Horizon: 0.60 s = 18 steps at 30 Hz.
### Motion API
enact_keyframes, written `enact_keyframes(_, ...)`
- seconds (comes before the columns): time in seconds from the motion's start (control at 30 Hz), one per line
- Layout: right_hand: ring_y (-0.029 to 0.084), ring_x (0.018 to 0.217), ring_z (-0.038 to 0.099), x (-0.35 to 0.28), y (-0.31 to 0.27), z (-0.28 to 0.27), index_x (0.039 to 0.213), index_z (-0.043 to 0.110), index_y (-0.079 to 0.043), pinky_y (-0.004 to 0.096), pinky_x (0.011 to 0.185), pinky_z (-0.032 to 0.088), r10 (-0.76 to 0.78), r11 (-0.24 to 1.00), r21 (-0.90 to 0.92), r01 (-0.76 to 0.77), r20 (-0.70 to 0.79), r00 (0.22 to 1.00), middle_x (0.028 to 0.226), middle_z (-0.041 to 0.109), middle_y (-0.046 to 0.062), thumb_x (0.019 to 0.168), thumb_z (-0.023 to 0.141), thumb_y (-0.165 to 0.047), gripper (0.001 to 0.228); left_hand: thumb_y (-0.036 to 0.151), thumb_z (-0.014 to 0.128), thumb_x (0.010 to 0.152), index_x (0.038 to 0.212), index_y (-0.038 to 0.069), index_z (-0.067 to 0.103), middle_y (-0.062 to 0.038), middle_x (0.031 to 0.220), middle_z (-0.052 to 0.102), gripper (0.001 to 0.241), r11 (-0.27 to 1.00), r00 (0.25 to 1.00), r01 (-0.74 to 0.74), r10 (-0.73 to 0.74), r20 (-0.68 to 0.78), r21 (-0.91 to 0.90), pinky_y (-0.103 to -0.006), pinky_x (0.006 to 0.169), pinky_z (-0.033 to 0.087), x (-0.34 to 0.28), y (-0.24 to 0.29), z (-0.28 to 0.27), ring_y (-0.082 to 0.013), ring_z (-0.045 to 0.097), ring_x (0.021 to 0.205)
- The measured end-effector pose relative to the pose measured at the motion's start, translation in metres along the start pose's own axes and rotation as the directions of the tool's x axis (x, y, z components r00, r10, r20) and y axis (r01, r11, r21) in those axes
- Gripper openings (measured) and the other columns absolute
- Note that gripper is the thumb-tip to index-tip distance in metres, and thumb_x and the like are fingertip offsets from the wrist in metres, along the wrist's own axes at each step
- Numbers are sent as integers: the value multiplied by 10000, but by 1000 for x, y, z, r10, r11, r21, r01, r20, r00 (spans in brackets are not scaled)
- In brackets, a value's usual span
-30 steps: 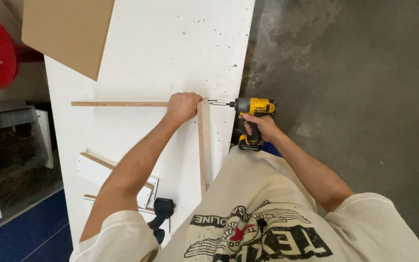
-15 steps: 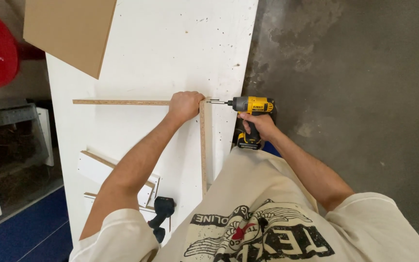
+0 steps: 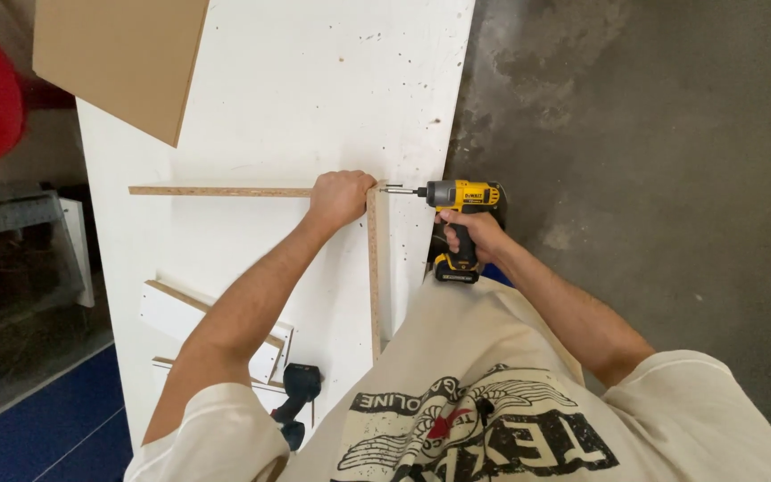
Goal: Assembling wooden drawer components by aligning panels and fastening them with screws using a power drill.
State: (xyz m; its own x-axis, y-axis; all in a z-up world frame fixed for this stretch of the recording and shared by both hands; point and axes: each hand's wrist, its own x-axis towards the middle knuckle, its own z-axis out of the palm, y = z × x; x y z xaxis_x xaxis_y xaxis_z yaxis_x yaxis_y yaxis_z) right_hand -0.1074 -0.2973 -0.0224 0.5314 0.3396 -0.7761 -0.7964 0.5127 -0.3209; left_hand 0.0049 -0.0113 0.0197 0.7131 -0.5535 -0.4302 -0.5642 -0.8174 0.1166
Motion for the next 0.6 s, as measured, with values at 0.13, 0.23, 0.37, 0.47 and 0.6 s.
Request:
enact_keyframes(0.13, 191, 485, 537, -9, 0, 11, 844, 616, -29, 329, 463, 455, 72, 997, 36, -72, -10, 997, 593, 555, 80, 905, 787, -232, 272, 191, 565, 935, 1068, 227, 711, 23, 898, 692, 201, 1000, 1000, 10, -10, -9, -17, -362, 770, 552, -2, -1, 4, -208, 713, 856)
enact_keyframes(0.23, 171, 497, 531, -8, 6, 10, 826, 586, -62, 315, 479, 456, 124, 991, 56, -123, -13, 992, 603, 543, 51, 913, 773, -256, 283, 195, 572, 932, 1068, 226, 714, 25, 897, 696, 199, 1000, 1000, 10, -10, -6, -15, -360, 773, 552, -5, -1, 8, -204, 715, 857)
enact_keyframes(0.37, 179, 523, 521, 3, 11, 0, 1003, 623, -52, 328, 505, 449, 122, 989, 84, -125, 44, 992, 626, 540, 51, 932, 753, -263, 258, 198, 558, 926, 1044, 234, 704, 28, 876, 677, 191, 1000, 998, -13, 13, -55, -2, -364, 750, 552, -1, -3, 10, -208, 711, 836)
enact_keyframes(0.47, 182, 533, 516, 10, 19, -6, 1072, 624, -46, 332, 522, 446, 138, 986, 83, -143, 60, 989, 634, 538, 49, 943, 741, -277, 289, 192, 556, 925, 1053, 233, 702, 25, 879, 679, 198, 1000, 998, -13, 13, -59, -2, -369, 750, 553, -3, -4, 14, -212, 712, 836)
enact_keyframes(0.6, 165, 545, 507, 14, 23, -12, 1156, 619, -26, 327, 535, 442, 135, 987, 78, -142, 83, 987, 639, 540, 34, 954, 727, -294, 352, 184, 553, 926, 1053, 233, 706, 27, 876, 681, 205, 1000, 998, -9, 9, -70, -7, -369, 741, 553, -1, -4, 18, -213, 713, 827)
